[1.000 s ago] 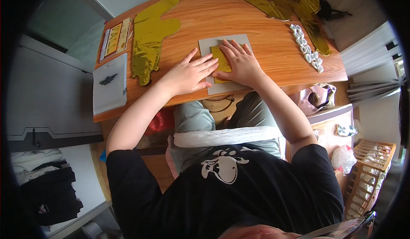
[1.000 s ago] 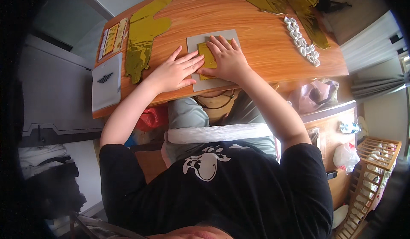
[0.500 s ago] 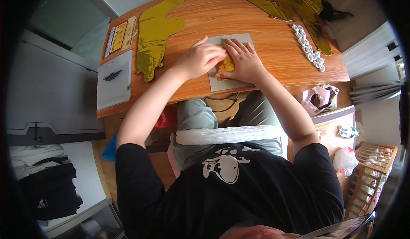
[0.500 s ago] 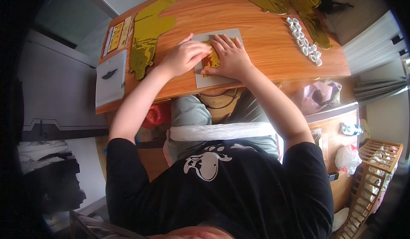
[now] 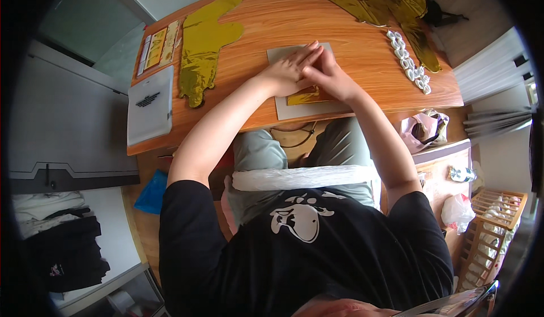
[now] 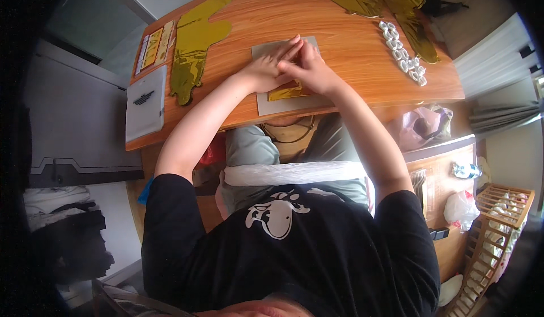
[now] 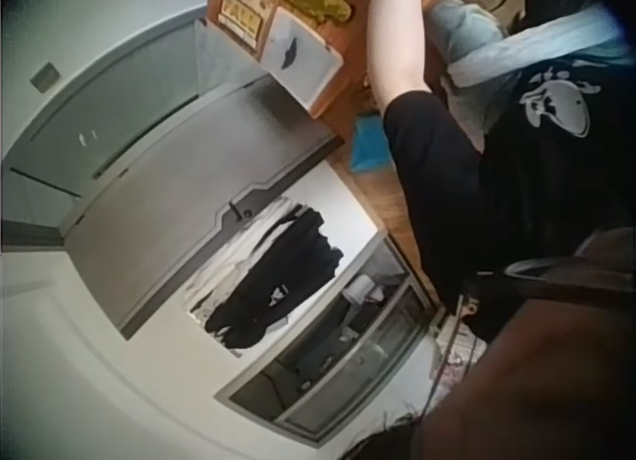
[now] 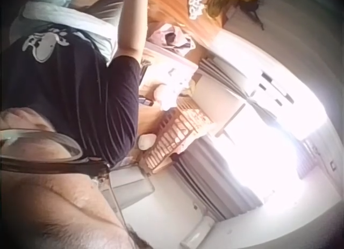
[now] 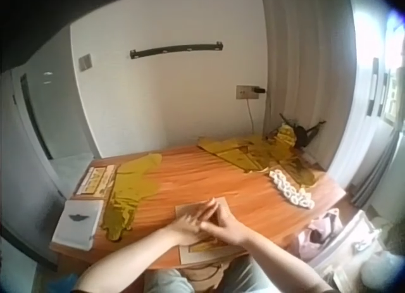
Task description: Folding gold-colored foil items and placing them onto cardboard backings for packaging.
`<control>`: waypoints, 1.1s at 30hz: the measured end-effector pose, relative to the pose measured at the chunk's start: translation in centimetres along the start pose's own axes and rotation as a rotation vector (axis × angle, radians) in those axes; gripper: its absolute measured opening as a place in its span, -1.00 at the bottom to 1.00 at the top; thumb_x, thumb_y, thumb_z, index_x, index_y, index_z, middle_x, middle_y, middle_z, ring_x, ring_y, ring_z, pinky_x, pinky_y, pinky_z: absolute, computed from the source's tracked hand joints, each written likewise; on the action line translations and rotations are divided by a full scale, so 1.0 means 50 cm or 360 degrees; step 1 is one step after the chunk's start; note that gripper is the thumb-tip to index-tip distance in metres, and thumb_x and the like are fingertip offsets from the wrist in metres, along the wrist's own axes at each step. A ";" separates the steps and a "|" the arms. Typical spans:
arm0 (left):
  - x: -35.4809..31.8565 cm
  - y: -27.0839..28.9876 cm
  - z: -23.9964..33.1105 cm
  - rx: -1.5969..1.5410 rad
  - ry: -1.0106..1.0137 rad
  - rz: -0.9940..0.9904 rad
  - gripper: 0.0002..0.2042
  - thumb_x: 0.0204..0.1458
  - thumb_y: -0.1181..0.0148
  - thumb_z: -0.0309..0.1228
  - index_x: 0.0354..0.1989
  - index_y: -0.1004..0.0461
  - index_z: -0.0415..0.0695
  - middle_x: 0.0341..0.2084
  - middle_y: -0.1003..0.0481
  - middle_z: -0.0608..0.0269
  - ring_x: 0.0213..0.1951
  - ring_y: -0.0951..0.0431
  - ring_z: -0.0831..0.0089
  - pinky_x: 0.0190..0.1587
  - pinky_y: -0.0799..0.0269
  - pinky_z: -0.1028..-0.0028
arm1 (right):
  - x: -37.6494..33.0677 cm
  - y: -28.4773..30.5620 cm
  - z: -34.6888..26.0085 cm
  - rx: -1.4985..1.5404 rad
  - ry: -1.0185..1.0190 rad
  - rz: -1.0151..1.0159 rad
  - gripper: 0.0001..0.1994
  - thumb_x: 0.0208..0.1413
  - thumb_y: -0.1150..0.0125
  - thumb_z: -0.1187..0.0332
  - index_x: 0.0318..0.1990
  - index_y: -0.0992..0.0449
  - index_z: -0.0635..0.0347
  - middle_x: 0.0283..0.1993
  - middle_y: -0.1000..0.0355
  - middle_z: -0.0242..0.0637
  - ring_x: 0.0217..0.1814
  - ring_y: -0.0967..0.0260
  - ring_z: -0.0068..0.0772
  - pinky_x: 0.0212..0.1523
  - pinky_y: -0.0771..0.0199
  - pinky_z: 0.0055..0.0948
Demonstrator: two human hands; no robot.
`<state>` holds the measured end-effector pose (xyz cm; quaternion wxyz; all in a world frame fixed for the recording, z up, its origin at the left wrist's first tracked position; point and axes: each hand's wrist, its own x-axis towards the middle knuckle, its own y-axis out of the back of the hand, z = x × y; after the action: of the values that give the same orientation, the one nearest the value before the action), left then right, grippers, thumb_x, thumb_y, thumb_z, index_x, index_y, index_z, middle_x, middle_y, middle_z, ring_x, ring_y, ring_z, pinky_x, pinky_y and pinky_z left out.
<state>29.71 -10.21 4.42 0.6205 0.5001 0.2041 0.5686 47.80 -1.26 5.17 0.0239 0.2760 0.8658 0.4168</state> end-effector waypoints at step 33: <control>0.000 -0.015 -0.022 0.0456 -0.0101 -0.0156 -0.10 0.12 0.22 0.47 0.53 -0.05 0.15 0.50 -0.09 0.21 0.52 -0.01 0.14 0.53 0.16 0.05 | -0.216 -0.147 -0.176 -0.0958 0.0132 0.0424 -0.33 0.16 -0.22 -0.11 0.32 -0.38 0.09 0.28 -0.27 -0.19 0.40 -0.16 -0.15 0.43 -0.02 -0.01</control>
<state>29.20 -9.68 3.34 0.5759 0.5906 0.2879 0.4865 51.20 -16.56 3.45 0.0144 0.3502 0.6602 0.6643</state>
